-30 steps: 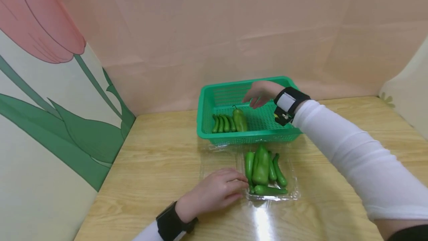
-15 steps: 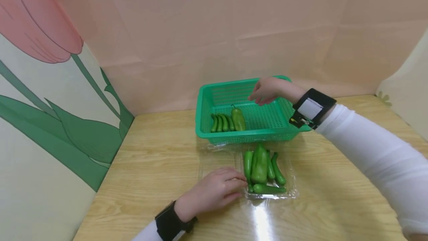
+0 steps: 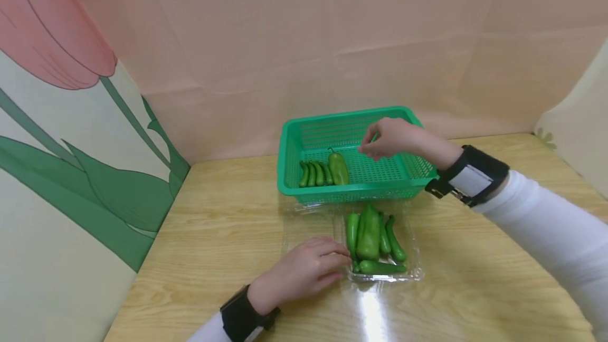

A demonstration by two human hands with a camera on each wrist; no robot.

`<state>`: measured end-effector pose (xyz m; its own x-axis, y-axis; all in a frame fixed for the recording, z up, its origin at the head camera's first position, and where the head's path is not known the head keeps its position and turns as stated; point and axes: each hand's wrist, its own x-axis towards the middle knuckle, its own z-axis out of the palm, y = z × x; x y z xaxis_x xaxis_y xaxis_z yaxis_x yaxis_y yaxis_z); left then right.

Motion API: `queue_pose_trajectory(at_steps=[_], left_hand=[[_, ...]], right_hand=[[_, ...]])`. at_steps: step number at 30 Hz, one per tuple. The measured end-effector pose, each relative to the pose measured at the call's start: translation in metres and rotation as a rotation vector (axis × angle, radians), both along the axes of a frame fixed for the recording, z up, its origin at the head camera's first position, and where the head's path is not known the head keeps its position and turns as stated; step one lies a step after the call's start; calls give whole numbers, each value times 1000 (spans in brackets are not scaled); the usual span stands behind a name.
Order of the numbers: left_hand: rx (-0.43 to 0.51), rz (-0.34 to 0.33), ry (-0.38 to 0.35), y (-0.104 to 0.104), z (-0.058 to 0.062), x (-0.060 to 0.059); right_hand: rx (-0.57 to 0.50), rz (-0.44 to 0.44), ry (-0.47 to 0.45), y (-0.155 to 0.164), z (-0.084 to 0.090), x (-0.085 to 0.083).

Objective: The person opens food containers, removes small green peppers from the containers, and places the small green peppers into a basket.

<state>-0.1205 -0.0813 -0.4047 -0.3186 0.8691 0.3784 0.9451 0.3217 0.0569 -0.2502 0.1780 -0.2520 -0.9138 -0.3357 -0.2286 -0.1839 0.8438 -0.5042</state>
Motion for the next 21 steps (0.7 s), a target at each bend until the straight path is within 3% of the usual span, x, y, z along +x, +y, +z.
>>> queue_pose_trajectory(at_steps=[11,21], left_hand=[[-9,0,16,0,-1,0],[-6,1,19,0,-2,1]], right_hand=[[-4,68,122,8,-10,44],[-38,102,163,7,-24,77]])
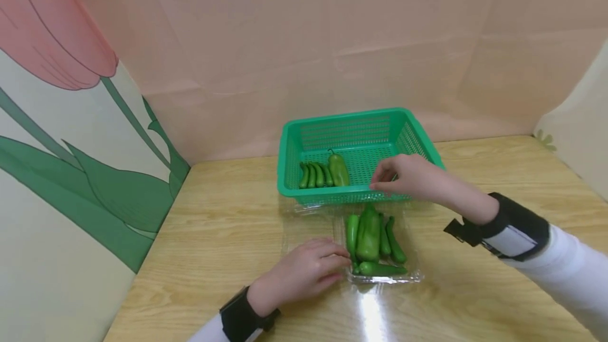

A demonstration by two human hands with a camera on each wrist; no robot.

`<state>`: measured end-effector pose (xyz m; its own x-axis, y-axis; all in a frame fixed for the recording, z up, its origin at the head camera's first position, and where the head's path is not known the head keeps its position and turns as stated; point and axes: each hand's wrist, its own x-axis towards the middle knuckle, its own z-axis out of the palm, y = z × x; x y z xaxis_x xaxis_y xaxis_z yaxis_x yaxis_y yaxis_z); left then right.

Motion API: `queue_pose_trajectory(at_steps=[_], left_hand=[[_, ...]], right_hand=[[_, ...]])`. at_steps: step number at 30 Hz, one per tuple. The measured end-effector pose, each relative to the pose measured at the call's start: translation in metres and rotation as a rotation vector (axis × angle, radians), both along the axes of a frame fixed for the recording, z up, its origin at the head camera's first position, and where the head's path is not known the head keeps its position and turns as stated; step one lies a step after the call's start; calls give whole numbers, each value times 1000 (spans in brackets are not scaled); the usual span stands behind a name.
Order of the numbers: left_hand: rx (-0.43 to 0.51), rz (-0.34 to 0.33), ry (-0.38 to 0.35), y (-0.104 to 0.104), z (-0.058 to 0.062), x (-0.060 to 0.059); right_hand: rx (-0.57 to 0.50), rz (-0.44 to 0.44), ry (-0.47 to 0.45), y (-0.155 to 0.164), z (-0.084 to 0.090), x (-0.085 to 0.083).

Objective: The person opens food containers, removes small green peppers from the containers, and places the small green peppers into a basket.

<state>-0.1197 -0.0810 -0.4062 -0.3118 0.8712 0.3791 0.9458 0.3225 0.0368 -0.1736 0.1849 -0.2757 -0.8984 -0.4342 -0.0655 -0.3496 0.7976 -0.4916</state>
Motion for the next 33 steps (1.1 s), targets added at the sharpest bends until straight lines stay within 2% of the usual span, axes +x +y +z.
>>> queue_pose_trajectory(at_steps=[6,20,25,33], left_hand=[[-12,-2,4,0,1,0],[11,3,1,1,1,0],[-4,6,15,1,1,0],[-24,10,7,0,0,0]], right_hand=[[-13,14,-59,3,-18,9],[11,-3,-91,8,-67,5],[25,-32,-101,6,-78,3],[70,-56,-60,3,-88,1]])
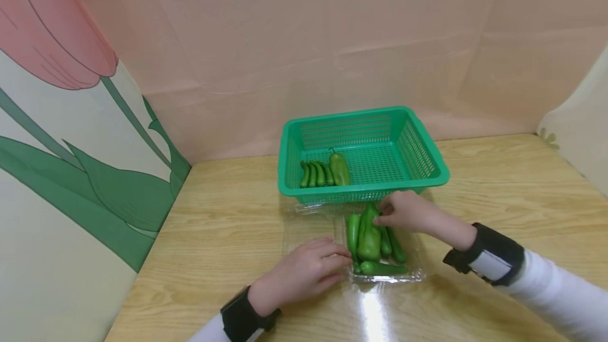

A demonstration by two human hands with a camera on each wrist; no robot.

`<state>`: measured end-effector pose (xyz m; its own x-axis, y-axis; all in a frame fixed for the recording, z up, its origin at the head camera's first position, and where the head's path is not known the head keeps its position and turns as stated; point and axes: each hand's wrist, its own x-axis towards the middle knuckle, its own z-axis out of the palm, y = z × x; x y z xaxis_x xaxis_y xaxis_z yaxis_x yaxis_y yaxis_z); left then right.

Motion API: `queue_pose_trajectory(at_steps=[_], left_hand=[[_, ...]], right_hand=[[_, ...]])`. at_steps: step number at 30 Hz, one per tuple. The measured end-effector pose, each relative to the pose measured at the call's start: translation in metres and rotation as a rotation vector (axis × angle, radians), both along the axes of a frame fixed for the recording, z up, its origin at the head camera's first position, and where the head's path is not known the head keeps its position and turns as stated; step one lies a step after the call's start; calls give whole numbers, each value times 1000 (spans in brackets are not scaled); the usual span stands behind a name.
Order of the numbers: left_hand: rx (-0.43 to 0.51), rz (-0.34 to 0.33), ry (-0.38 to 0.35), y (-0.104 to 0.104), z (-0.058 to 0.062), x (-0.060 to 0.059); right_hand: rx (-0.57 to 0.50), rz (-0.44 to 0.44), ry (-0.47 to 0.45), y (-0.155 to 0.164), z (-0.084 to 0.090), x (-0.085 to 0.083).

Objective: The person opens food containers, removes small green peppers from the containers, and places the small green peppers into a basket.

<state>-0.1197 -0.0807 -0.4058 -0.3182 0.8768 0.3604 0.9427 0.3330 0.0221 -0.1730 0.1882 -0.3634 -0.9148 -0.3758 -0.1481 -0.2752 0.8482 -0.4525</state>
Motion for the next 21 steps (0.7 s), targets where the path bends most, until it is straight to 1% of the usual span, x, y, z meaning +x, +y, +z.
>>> queue_pose_trajectory(at_steps=[4,7,14,16,21], left_hand=[[-6,3,3,0,1,1],[-6,2,8,0,0,1],[-1,2,8,0,0,1],[5,-1,8,0,1,1],[11,-3,4,0,1,1]], right_hand=[[25,-8,13,-3,-2,1],[15,-8,19,-5,-4,1],[-16,-37,-23,-9,-10,-1],[-25,-37,-23,-9,-11,-2],[-53,-32,-57,-9,-11,-4]])
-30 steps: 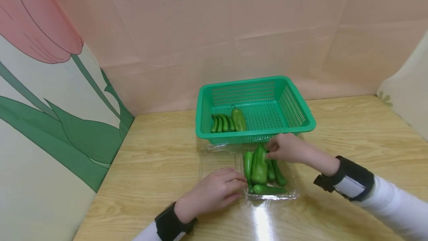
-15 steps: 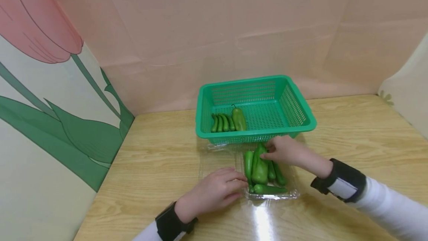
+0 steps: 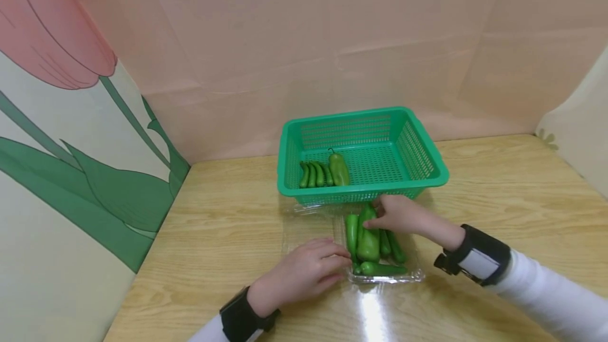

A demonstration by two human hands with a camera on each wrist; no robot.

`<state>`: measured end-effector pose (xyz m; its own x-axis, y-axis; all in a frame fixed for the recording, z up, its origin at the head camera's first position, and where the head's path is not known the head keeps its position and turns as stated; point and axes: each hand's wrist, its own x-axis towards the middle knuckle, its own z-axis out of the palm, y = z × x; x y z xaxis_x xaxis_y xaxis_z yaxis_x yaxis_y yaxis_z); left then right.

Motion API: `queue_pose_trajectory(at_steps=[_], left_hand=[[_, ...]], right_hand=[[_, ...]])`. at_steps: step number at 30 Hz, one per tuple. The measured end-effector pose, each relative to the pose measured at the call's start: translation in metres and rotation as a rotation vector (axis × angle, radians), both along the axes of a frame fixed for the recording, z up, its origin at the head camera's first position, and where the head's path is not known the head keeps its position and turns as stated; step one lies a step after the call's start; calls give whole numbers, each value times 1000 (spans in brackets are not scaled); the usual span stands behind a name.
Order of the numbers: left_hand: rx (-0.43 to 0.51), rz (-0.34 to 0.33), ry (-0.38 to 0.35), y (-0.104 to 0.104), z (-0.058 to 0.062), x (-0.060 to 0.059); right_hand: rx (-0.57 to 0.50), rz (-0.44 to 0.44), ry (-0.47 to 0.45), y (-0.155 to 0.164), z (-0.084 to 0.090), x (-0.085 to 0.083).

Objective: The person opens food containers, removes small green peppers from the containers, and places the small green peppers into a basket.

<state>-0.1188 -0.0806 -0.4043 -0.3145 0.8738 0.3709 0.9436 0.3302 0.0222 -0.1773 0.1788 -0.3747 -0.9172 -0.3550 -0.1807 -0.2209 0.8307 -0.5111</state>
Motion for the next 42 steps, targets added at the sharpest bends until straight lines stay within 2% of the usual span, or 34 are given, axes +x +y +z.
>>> queue_pose_trajectory(at_steps=[7,11,18,28,35,42], left_hand=[[-8,4,-5,0,0,0],[-9,6,-6,0,0,1],[-4,4,-5,0,0,0],[-6,2,-5,0,0,0],[-7,4,-1,0,0,-1],[-1,-1,16,0,-1,-1]], right_hand=[[-40,10,-8,0,1,-1],[-37,3,-34,0,3,0],[-119,-17,-113,-4,1,-1],[-116,-66,-148,-6,-5,-4],[-156,-107,-155,-5,-3,-2],[-203,-110,-153,-4,0,2]])
